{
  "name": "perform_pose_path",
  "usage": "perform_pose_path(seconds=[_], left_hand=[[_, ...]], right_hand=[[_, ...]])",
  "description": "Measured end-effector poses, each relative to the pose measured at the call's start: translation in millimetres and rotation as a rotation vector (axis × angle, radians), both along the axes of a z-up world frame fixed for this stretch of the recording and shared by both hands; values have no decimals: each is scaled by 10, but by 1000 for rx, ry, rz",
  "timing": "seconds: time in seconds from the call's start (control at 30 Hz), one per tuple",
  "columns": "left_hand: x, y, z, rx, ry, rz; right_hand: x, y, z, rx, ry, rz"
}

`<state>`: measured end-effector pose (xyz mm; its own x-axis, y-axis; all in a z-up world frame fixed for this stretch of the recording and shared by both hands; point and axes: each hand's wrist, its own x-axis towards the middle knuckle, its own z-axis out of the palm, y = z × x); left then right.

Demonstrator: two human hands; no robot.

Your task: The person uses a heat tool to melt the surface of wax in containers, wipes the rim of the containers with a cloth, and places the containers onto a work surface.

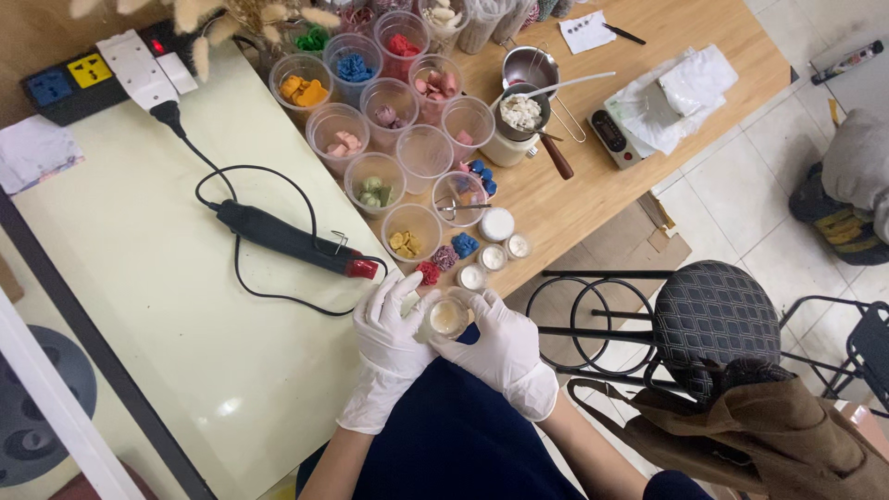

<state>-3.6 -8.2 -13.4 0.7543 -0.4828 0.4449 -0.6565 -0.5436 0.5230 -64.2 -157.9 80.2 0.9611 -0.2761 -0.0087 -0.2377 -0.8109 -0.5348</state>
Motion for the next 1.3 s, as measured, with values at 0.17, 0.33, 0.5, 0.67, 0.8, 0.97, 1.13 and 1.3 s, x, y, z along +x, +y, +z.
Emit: perform_pose_path(seconds=[0.17, 0.33, 0.5, 0.67, 0.8, 0.97, 1.13, 1.3], left_hand=[[-82, -85, -17, 41, 77, -69], [-48, 205, -11, 7, 103, -40], [-90, 573, -74, -41, 93, 71], [-133, 794, -61, -9, 87, 164], [-170, 852, -45, 13, 99, 215], [-198, 859, -92, 37, 111, 250], [-193, 857, -145, 53, 108, 264], [-189, 877, -164, 74, 93, 268]], right_hand=[[-110, -124, -121, -54, 80, -56], [-165, -437, -365, -135, 115, -39], [-19, -717, -743, -209, 176, 150], [248, -739, -1153, -246, 507, 296], [326, -708, -1375, -234, 230, 370], [438, -635, -1380, -204, 328, 326], [461, -624, -1351, -200, 403, 303], [451, -680, -1311, -207, 422, 317]])
